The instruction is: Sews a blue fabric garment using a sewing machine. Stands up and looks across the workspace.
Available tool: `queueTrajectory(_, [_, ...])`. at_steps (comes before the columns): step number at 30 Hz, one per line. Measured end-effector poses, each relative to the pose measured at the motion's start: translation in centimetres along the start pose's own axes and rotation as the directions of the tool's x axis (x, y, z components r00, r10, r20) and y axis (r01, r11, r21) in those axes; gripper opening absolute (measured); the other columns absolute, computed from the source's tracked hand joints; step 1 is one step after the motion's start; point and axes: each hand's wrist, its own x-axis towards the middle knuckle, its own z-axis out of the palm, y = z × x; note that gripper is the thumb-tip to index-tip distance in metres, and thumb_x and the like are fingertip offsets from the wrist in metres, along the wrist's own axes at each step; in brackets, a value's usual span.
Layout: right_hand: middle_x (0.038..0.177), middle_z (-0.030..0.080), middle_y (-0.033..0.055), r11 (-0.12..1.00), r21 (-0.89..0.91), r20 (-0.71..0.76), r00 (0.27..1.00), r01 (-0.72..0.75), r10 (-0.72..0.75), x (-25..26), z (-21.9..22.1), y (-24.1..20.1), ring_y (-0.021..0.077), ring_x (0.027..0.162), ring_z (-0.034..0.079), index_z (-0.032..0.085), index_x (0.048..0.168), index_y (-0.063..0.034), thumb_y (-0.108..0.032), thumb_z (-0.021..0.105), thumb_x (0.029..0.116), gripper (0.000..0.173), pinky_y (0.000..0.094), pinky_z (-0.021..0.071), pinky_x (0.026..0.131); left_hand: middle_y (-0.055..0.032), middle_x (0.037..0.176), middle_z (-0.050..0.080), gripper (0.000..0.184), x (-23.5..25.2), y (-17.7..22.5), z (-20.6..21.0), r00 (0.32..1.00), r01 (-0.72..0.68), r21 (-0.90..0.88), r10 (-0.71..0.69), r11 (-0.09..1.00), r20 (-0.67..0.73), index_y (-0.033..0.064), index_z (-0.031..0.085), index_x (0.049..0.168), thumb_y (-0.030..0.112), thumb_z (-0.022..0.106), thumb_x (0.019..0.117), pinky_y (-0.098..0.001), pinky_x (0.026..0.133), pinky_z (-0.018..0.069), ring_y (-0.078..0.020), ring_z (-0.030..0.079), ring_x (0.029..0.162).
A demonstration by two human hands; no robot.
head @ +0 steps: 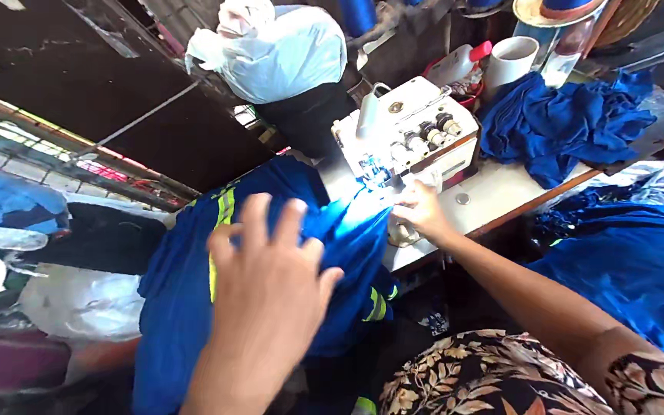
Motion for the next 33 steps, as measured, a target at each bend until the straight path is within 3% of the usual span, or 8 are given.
queueTrajectory(3, [0.099, 0.062, 0.0106, 0.993, -0.110, -0.007, 0.999, 0.036, -0.037, 0.5, -0.1, 0.2, 0.0370, 0.112, 0.049, 0.081, 0.097, -0.0132, -0.021, 0.077, 0.0836, 0.016, 0.0642, 0.0358, 0.092, -0.0087, 0.096, 0.073, 0.039, 0.3, 1.6, 4.2, 0.888, -0.438, -0.122, 0.450, 0.891, 0.099, 0.0110, 0.072, 0.074, 0.043, 0.061, 0.0949, -0.0643, 0.104, 0.0409, -0.0366, 0.063, 0.119])
queueTrajectory(5, [0.096, 0.061, 0.0087, 0.991, -0.130, 0.002, 0.999, 0.045, -0.045, 0.5, -0.2, 0.1, 0.0349, 0.109, 0.049, 0.082, 0.098, -0.0139, -0.021, 0.077, 0.0840, 0.016, 0.0615, 0.0346, 0.090, -0.0125, 0.089, 0.071, 0.050, 1.4, 2.7, 5.6, 0.765, -0.452, -0.208, 0.497, 0.867, 0.409, 0.0050, 0.073, 0.087, 0.049, 0.054, 0.1019, -0.0663, 0.104, 0.0345, -0.0363, 0.066, 0.105])
queueTrajectory(9, [0.095, 0.062, 0.0077, 0.984, -0.170, 0.041, 0.998, 0.047, -0.041, 0.6, -0.8, -0.4, 0.0348, 0.110, 0.050, 0.082, 0.099, -0.0157, -0.023, 0.077, 0.0850, 0.016, 0.0626, 0.0353, 0.091, -0.0199, 0.111, 0.072, 0.034, 2.0, -1.5, 5.2, 0.908, -0.046, -0.025, 0.052, 0.999, 0.416, 0.0180, 0.070, 0.130, 0.035, 0.060, 0.1021, -0.0712, 0.089, 0.0450, -0.0455, 0.067, 0.103])
queueTrajectory(11, [0.097, 0.063, 0.0089, 0.973, -0.225, 0.120, 0.992, 0.058, -0.031, 0.7, -1.7, -1.0, 0.0364, 0.110, 0.050, 0.081, 0.103, -0.0164, -0.030, 0.078, 0.0856, 0.022, 0.0640, 0.0350, 0.090, -0.0248, 0.122, 0.067, 0.039, 1.9, -4.5, 2.7, 0.901, 0.225, 0.063, -0.232, 0.972, 0.367, 0.0171, 0.058, 0.144, 0.026, 0.055, 0.1060, -0.0729, 0.087, 0.0454, -0.0492, 0.065, 0.109])
queueTrajectory(14, [0.104, 0.061, 0.0136, 0.949, -0.293, 0.285, 0.958, 0.119, -0.032, 1.1, -2.8, -3.2, 0.0409, 0.112, 0.047, 0.079, 0.113, -0.0151, -0.041, 0.078, 0.0859, 0.037, 0.0668, 0.0351, 0.087, -0.0342, 0.108, 0.068, 0.030, -1.1, -5.1, 1.4, 0.967, 0.211, -0.101, -0.192, 0.972, 0.167, -0.0064, 0.068, 0.120, 0.015, 0.050, 0.1069, -0.0728, 0.084, 0.0486, -0.0550, 0.066, 0.101])
queueTrajectory(18, [0.104, 0.067, 0.0065, 0.874, -0.250, 0.331, 0.885, 0.416, -0.326, 1.3, -0.9, -6.5, 0.0341, 0.110, 0.055, 0.080, 0.107, -0.0220, -0.034, 0.070, 0.0914, 0.022, 0.0623, 0.0388, 0.086, -0.0139, 0.086, 0.072, 0.028, -4.3, -3.0, 3.7, 0.996, 0.031, -0.012, -0.032, 0.999, -0.088, 0.0048, 0.075, 0.100, 0.025, 0.056, 0.1003, -0.0529, 0.064, 0.0565, -0.0350, 0.072, 0.078])
queueTrajectory(24, [0.094, 0.067, 0.0063, 0.864, 0.003, 0.669, 0.642, 0.503, -0.376, 2.7, 2.8, -9.3, 0.0156, 0.091, 0.064, 0.079, 0.098, -0.0104, -0.014, 0.069, 0.0941, 0.011, 0.0356, 0.0522, 0.082, -0.0117, 0.077, 0.068, 0.020, -5.4, -2.8, 5.3, 0.987, 0.037, 0.006, -0.035, 0.999, -0.156, 0.0041, 0.072, 0.087, 0.023, 0.067, 0.0922, -0.0480, 0.061, 0.0542, -0.0307, 0.070, 0.071])
queueTrajectory(33, [0.085, 0.072, 0.0062, 0.816, 0.099, 0.740, 0.506, 0.569, -0.443, 4.3, 4.7, -8.5, 0.0175, 0.085, 0.066, 0.079, 0.090, -0.0062, -0.007, 0.072, 0.0893, 0.007, 0.0409, 0.0475, 0.082, -0.0055, 0.078, 0.067, 0.030, -7.0, -4.1, 7.9, 0.989, 0.033, -0.108, -0.048, 0.994, -0.143, 0.0091, 0.073, 0.089, 0.028, 0.051, 0.0994, -0.0441, 0.061, 0.0559, -0.0243, 0.069, 0.073])
